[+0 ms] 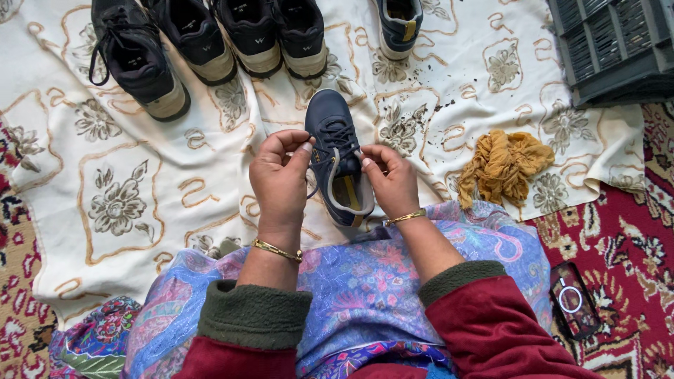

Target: The person sits on a rug and laces a single dark blue sneaker. They thread the laces through the eyelets, pull them tight, and tie a knot, repeating the process to secure the shoe.

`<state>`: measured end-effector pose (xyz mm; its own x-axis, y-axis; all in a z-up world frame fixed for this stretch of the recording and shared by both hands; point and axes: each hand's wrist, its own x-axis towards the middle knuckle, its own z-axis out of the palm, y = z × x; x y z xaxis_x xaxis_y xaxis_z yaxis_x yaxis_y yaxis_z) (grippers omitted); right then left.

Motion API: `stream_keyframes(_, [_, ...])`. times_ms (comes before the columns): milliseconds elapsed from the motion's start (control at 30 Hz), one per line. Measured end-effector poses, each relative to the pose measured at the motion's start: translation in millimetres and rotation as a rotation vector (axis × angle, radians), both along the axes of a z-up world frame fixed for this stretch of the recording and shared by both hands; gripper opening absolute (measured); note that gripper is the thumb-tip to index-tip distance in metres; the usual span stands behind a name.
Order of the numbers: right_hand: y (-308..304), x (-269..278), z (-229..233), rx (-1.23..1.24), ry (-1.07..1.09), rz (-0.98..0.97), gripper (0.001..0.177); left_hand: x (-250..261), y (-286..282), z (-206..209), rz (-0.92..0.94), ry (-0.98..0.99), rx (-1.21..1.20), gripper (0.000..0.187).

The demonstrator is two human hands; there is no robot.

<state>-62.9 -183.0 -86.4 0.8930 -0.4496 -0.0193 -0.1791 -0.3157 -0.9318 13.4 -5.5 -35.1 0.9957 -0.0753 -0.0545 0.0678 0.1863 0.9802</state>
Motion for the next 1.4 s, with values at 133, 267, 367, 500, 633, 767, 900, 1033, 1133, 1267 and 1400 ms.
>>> stream_keyframes(133, [3,3,7,0.047,-0.014,0.011,0.023,3,-4,-4,-0.026,0.015,-0.014,0.012])
stream_keyframes(267, [5,4,14,-0.011,0.22,0.043,0.022,6,-7,-10,-0.059,0.036,0.059,0.012])
stream_keyframes(367, [13,3,16,-0.318,0.255,0.14,0.022,7,-15,-16,-0.187,-0.014,0.081,0.012])
stream_keyframes(500, [18,5,15,-0.437,0.372,0.181,0.026,-4,-22,-19,-0.361,-0.008,0.494,0.013])
stream_keyframes(633, [24,8,7,-0.415,0.347,0.109,0.023,-11,-30,-21,-0.43,-0.089,0.866,0.014])
stream_keyframes(767, [26,10,-2,-0.298,0.27,0.08,0.023,-10,-27,-25,-0.408,-0.131,1.005,0.015])
stream_keyframes(900, [31,13,-8,-0.403,0.35,0.083,0.025,-15,-30,-30,-0.393,-0.296,1.14,0.013])
stream_keyframes(1033, [33,16,-4,-0.455,0.462,0.078,0.028,-15,-28,-34,-0.392,-0.335,1.288,0.011])
stream_keyframes(1133, [41,16,2,-0.507,0.486,0.079,0.034,-11,-21,-34,-0.346,-0.289,1.307,0.012])
stream_keyframes(1267, [48,17,11,-0.613,0.547,0.127,0.044,-10,-14,-31,-0.266,-0.252,1.281,0.014])
stream_keyframes(1400, [51,24,5,-0.697,0.569,0.206,0.052,-11,-11,-26,-0.307,-0.24,1.291,0.016])
